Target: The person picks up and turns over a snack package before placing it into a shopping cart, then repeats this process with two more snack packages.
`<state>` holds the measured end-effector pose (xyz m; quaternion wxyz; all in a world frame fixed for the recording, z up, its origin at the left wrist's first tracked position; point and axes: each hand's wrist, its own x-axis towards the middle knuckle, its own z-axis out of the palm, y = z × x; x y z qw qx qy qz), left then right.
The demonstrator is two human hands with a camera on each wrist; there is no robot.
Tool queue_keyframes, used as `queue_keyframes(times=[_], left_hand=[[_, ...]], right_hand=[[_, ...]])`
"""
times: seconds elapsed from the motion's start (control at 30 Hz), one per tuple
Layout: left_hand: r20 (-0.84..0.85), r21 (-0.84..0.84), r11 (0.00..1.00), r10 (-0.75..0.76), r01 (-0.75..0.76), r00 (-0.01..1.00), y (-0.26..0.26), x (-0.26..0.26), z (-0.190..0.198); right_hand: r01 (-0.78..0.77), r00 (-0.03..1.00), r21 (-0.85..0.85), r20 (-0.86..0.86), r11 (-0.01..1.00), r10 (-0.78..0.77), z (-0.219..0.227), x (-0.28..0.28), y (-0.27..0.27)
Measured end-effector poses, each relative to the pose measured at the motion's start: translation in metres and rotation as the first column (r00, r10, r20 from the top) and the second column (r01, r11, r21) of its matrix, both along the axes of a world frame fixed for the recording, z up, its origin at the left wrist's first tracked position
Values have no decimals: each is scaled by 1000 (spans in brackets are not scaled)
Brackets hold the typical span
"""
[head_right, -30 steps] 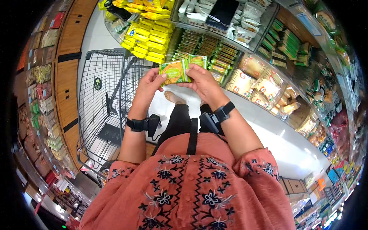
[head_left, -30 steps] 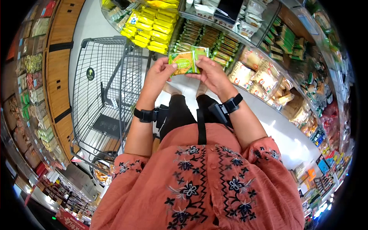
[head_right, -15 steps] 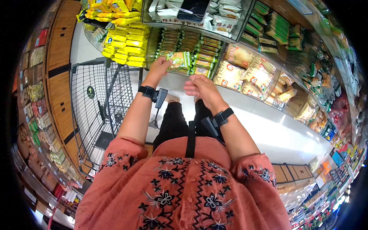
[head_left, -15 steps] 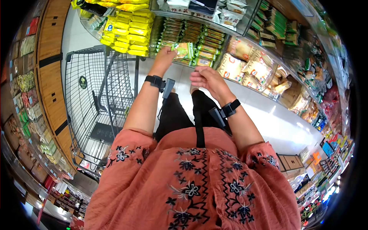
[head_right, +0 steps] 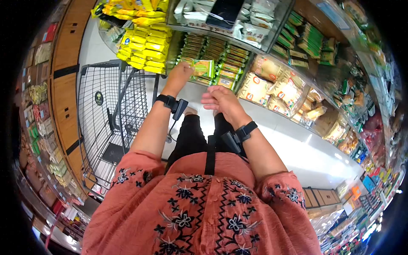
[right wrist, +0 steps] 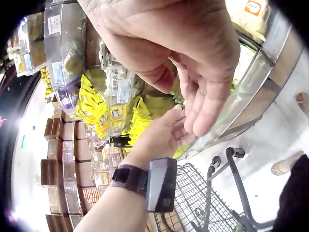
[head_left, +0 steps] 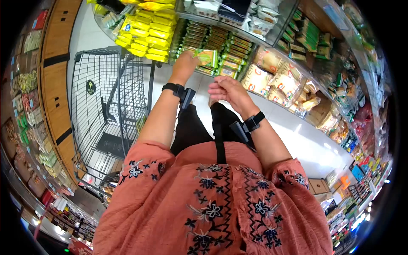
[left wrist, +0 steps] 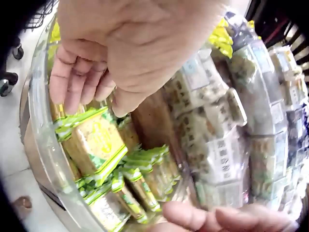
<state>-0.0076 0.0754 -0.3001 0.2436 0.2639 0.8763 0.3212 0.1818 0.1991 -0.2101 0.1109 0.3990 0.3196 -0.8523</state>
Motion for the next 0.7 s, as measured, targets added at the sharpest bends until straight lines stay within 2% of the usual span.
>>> queue_keyframes(times=[0.1, 0.2, 0.23, 0.33, 0.4, 0.47, 0.57, 0.6, 0.63, 0.7], left_hand=[[257, 106, 991, 53, -83, 965, -23, -12, 26], [454, 115, 964, 162, -238, 876, -51, -27, 113], [433, 100, 956, 208, -276, 877, -66, -36, 128], [427, 202, 888, 300, -414, 853, -130, -69, 185], [321, 245, 843, 396, -479, 861, -182, -89, 222], [205, 204, 813, 509, -545, 836, -241, -110, 244], [43, 76, 777, 623, -625, 781, -344, -142, 244], [20, 13, 735, 678, -678, 735, -401, -148, 234], [-22, -3, 751, 661, -661, 750, -431, -148, 220], [-16, -108, 673, 735, -732, 678, -482, -145, 191]], right_hand=[[-54, 999, 19, 6, 998, 54, 7, -18, -8], [-144, 989, 56, -3, 988, 145, 18, -42, -25], [-184, 982, 77, -17, 980, 186, 22, -50, -32], [-322, 941, 166, -56, 932, 335, 34, -80, -59], [-406, 905, 189, -50, 894, 422, 46, -102, -82], [-481, 861, 207, -70, 852, 503, 53, -122, -107], [-548, 809, 212, -111, 809, 577, 64, -149, -146], [-577, 779, 231, -132, 783, 613, 67, -163, -173], [-577, 768, 256, -152, 776, 622, 73, -170, -186], [-587, 736, 311, -180, 748, 653, 83, -186, -211]])
